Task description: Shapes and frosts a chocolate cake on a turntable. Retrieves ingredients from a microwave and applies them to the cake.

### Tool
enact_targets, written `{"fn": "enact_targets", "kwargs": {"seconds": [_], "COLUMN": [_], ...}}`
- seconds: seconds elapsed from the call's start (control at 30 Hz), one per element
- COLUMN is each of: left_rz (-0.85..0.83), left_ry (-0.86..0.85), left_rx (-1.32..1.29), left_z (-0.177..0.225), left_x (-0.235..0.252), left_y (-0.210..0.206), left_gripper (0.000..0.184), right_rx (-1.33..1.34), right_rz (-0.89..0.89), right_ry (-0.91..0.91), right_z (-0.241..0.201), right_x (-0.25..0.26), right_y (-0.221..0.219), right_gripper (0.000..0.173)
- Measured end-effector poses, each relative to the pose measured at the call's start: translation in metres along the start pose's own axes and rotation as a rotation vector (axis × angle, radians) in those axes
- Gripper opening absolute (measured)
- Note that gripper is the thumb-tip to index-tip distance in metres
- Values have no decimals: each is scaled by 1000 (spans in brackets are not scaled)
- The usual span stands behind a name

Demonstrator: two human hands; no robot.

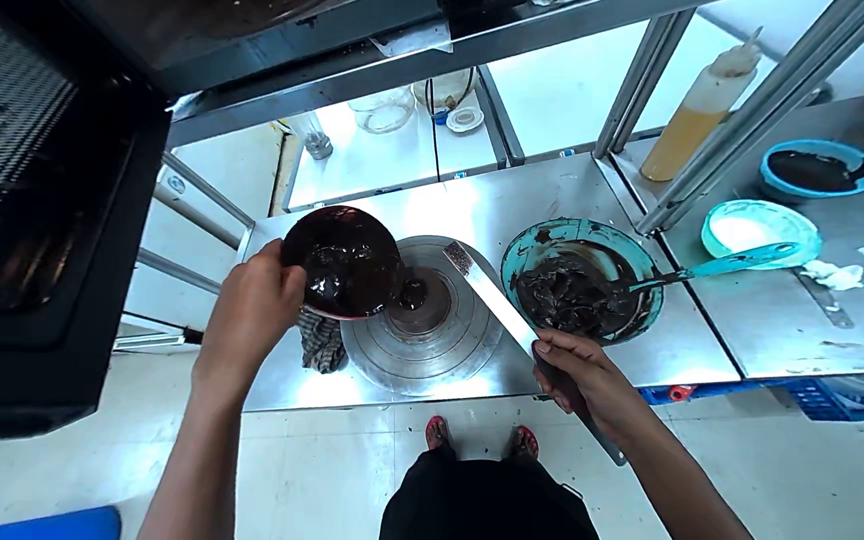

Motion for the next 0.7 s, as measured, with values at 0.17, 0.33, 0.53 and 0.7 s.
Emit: {"fn": "enact_targets", "kwargs": {"seconds": [0.17, 0.33, 0.53, 0.7], "left_rz": [-109, -164, -217, -241], "left_ry": [71, 99, 114, 116], "left_rx": [-355, -675, -837, -902], "left_z": [-34, -64, -76, -75], "left_x": [4, 0, -1, 1], "left_y": [-18, -39, -57, -62], "left_gripper": [24, 27, 34, 36], "right_rx": [5, -4, -16, -17], "right_rz": [14, 47, 74, 72], "right_ry": [-2, -4, -14, 1], "right_z": [1, 2, -1, -3], "right_x": [-2, -5, -8, -8], "right_y": [4, 10, 8, 6], "right_gripper": [30, 30, 30, 30]}}
Point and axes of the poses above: each hand's wrist, its own x-axis towards the middle knuckle, its own y-axis out of the back of the hand, z = x × y, the point moved 8 cm from there along x, towards the middle knuckle, and after that the axes turned 2 degrees about -x, right-handed, at the moved point
